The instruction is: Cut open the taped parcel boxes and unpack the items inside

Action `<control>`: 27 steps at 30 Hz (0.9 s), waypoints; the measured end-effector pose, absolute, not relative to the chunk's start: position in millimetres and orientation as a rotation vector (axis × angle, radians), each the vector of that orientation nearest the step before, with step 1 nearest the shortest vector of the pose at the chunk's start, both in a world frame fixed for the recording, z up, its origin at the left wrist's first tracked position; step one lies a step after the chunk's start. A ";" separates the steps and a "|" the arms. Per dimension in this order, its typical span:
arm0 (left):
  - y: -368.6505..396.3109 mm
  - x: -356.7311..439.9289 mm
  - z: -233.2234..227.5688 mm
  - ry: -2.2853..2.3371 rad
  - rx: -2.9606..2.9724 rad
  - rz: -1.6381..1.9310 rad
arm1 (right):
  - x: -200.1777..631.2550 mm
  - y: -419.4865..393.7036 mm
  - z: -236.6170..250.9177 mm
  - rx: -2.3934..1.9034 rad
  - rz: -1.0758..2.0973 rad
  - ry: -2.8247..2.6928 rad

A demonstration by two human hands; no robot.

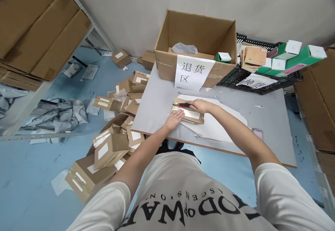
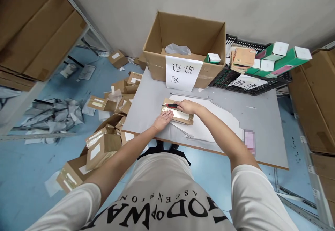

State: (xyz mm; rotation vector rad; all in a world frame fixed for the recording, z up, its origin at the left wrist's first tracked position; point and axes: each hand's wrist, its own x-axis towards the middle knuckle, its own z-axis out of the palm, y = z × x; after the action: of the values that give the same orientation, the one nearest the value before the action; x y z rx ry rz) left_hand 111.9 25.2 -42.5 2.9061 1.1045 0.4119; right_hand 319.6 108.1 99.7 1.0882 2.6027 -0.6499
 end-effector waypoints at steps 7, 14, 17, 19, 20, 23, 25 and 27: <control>23.5 111.9 -42.1 1.119 2.883 0.398 | 312.2 105.9 105.3 1.051 -0.560 2.536; 24.4 111.4 -39.7 1.116 2.815 0.338 | 311.1 98.0 108.8 1.111 -0.586 2.443; 25.6 111.3 -38.7 1.107 2.803 0.325 | 315.9 97.1 111.0 1.117 -0.569 2.430; 25.8 111.6 -38.2 1.114 2.798 0.323 | 323.9 95.8 113.6 1.129 -0.537 2.394; 25.6 111.7 -38.0 1.120 2.796 0.325 | 329.5 94.5 115.1 1.136 -0.520 2.370; 24.6 112.0 -37.9 1.134 2.797 0.339 | 350.8 86.8 119.7 1.166 -0.477 2.307; 24.0 112.0 -38.3 1.130 2.801 0.348 | 366.7 79.1 121.9 1.200 -0.463 2.281; 23.9 111.9 -39.1 1.125 2.799 0.354 | 383.0 70.8 123.1 1.229 -0.465 2.263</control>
State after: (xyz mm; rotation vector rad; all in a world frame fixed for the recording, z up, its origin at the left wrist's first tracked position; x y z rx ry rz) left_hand 111.9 23.9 -39.1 2.7991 1.1250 0.3543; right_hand 383.0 70.8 123.1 1.2285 2.2626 -0.4646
